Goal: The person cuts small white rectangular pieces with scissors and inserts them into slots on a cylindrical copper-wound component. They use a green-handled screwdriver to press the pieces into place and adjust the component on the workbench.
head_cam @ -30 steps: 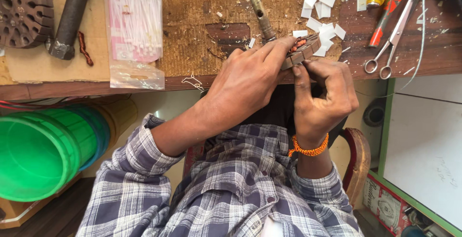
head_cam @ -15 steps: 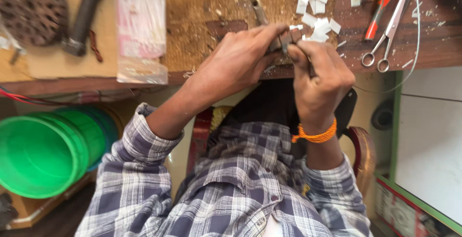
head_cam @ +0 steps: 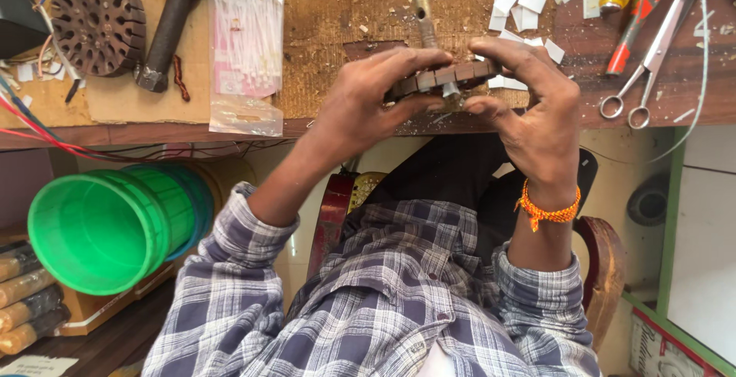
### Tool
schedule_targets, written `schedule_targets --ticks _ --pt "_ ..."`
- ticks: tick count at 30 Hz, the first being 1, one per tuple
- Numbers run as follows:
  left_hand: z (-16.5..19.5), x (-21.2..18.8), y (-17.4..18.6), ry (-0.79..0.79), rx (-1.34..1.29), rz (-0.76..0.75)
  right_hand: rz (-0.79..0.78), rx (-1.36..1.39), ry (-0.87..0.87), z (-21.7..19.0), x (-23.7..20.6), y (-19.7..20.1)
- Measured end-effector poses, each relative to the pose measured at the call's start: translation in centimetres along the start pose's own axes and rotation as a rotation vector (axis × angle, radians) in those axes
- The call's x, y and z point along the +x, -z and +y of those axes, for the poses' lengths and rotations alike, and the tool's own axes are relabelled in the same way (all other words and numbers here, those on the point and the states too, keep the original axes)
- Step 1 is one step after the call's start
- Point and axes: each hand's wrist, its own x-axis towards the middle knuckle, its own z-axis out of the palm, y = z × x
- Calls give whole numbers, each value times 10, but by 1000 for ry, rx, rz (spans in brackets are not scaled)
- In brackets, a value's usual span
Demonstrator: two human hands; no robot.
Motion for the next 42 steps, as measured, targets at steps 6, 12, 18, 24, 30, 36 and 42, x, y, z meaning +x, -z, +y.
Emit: schedule_targets --ticks 6,12,18,24,30,36,42 --pt "6 -13 -18 -11 -24 206 -27 31 -13 5 -7 -2" --pt "13 -18 -26 13 -14 341 -18 82 -74 -1 -10 -10" --pt "10 -20 -27 33 0 295 43 197 -103 -2 -12 -17" --pt "11 -18 -26 32 -20 289 82 161 -96 -1 -15 -24" --pt "11 -15 -25 2 -18 279 115 254 -113 -5 -17 -29" --pt "10 -17 -25 3 -27 261 140 309 -156 -7 -17 -30" --pt "10 -19 -26 9 -29 256 114 298 -138 -7 -21 -33"
